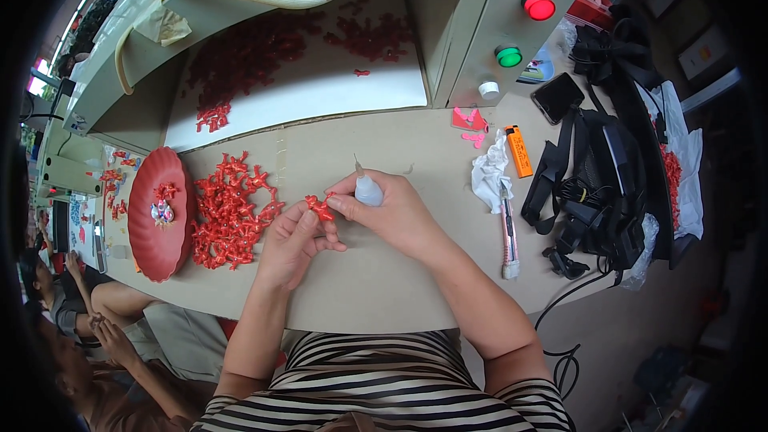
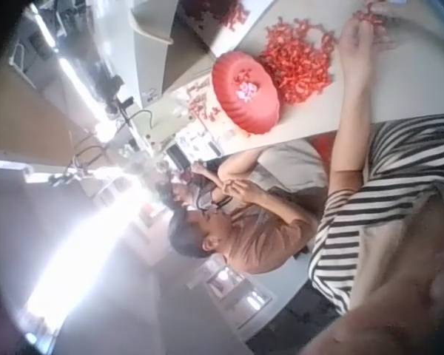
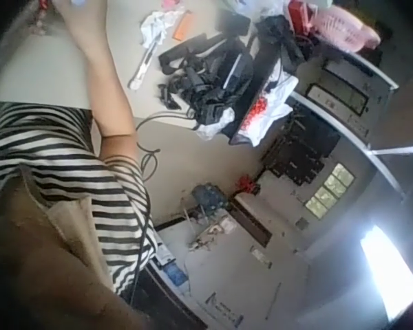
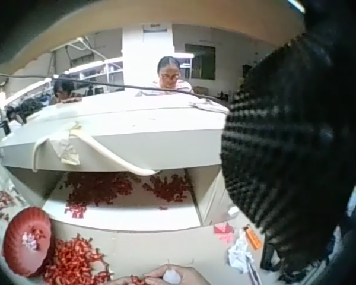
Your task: The person assembles small plastic figurines by picking up parts from the desk, applying glue to them with a squeeze bottle, and pressing the pieces together by hand.
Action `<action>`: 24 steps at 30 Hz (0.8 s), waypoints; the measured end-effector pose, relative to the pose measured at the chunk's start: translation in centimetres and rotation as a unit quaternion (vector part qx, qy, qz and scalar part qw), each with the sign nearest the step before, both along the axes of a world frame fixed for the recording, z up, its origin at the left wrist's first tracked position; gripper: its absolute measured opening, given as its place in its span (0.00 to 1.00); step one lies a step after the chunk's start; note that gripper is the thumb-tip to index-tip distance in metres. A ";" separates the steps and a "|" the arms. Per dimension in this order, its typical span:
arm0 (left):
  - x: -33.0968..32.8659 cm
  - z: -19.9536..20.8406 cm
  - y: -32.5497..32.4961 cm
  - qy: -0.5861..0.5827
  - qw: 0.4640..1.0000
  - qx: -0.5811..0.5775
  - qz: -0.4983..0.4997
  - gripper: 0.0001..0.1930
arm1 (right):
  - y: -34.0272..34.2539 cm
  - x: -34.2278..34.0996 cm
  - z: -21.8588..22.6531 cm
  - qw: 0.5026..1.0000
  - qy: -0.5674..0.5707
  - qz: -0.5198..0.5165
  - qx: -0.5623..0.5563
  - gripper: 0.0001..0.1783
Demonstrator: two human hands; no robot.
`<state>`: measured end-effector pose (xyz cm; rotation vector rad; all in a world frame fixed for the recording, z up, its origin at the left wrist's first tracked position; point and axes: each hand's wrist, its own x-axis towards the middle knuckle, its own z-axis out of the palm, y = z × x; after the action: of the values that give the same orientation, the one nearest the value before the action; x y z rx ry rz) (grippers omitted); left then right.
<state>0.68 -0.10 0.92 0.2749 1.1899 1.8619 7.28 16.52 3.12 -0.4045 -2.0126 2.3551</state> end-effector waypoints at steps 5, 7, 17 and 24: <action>0.4 0.1 -0.1 0.028 0.999 -0.020 0.008 0.12 | -0.4 0.3 0.3 1.000 -0.003 -0.004 -0.007 0.08; 0.4 0.1 0.0 0.027 0.999 -0.022 0.010 0.12 | -0.5 0.3 0.3 1.000 -0.004 -0.008 0.002 0.07; -0.4 -0.3 0.4 0.033 0.999 -0.021 0.025 0.11 | -0.5 -0.4 0.0 1.000 0.001 -0.026 0.007 0.07; 0.3 -0.9 -0.4 0.011 0.999 -0.036 0.038 0.11 | -1.3 0.0 -0.6 0.999 0.002 -0.038 -0.005 0.08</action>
<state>1.00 -0.52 0.04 0.2138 1.2951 1.8809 7.32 15.18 2.50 -0.4688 -1.9486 2.3196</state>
